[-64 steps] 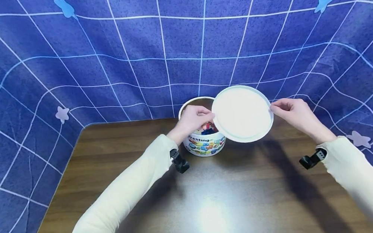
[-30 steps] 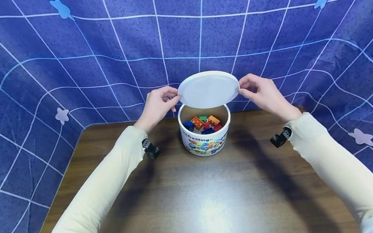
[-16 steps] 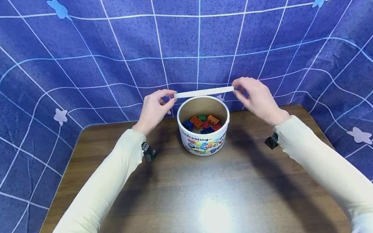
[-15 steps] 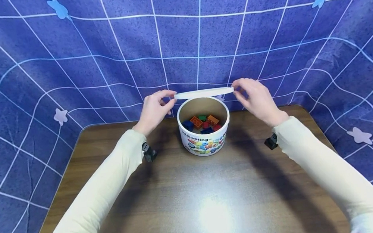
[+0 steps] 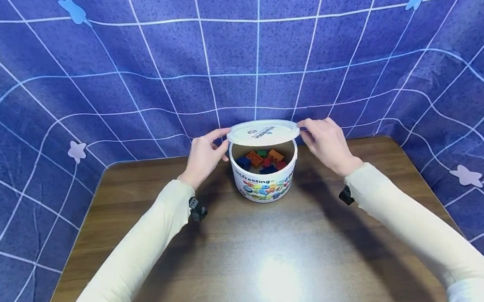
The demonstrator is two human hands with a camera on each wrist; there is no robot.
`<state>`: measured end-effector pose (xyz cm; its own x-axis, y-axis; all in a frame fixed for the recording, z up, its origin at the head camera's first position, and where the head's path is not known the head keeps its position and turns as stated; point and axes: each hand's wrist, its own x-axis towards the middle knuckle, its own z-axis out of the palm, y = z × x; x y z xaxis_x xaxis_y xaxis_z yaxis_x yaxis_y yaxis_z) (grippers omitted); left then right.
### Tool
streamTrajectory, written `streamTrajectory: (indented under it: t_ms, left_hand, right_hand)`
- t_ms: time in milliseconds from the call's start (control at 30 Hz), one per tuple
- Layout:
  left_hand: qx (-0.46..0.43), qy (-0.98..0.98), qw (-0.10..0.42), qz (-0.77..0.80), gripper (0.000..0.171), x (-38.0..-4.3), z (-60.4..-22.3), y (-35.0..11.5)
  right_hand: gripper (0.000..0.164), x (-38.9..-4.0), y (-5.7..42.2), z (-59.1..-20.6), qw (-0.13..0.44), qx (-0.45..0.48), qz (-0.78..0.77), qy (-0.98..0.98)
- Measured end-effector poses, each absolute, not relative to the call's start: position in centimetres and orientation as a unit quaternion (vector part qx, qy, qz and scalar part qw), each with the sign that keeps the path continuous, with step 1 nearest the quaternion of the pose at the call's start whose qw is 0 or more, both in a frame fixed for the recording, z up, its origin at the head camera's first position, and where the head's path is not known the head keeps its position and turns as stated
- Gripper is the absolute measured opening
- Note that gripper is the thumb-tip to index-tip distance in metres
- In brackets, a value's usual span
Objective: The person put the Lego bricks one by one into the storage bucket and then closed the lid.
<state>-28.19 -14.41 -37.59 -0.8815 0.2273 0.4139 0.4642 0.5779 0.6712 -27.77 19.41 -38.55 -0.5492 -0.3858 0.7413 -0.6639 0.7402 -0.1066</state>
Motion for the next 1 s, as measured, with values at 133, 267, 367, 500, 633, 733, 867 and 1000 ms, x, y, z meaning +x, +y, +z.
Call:
streamTrajectory:
  t_ms: [133,267,367,500,633,733,867,1000]
  left_hand:
    - [-0.195,-0.881,0.138,-0.409,0.035,-27.8,-38.4,-14.6]
    - [-0.196,-0.882,0.132,-0.408,0.037,-27.4,-39.1,-14.9]
    - [-0.201,-0.883,0.129,-0.405,0.040,-27.2,-39.6,-14.9]
    - [-0.207,-0.882,0.123,-0.404,0.044,-26.7,-40.6,-15.2]
    - [-0.208,-0.880,0.117,-0.411,0.047,-26.3,-41.3,-15.0]
    - [-0.209,-0.877,0.115,-0.417,0.048,-26.0,-41.7,-14.9]
    - [-0.214,-0.871,0.122,-0.425,0.047,-25.8,-41.8,-14.8]
    - [-0.220,-0.871,0.125,-0.422,0.046,-25.5,-42.0,-14.6]
  right_hand:
    - [0.019,-27.4,19.2,-39.3,0.359,0.306,0.188,-0.861]
    - [0.020,-26.9,19.1,-39.9,0.353,0.314,0.173,-0.864]
    - [0.023,-26.6,19.2,-40.4,0.348,0.319,0.169,-0.865]
    - [0.026,-26.3,19.2,-41.2,0.342,0.327,0.172,-0.864]
    - [0.026,-26.0,19.3,-41.9,0.346,0.333,0.174,-0.859]
    - [0.027,-25.9,19.3,-42.4,0.352,0.335,0.180,-0.856]
    - [0.026,-25.8,19.2,-42.5,0.351,0.333,0.182,-0.856]
    - [0.026,-25.7,19.3,-42.6,0.345,0.330,0.180,-0.860]
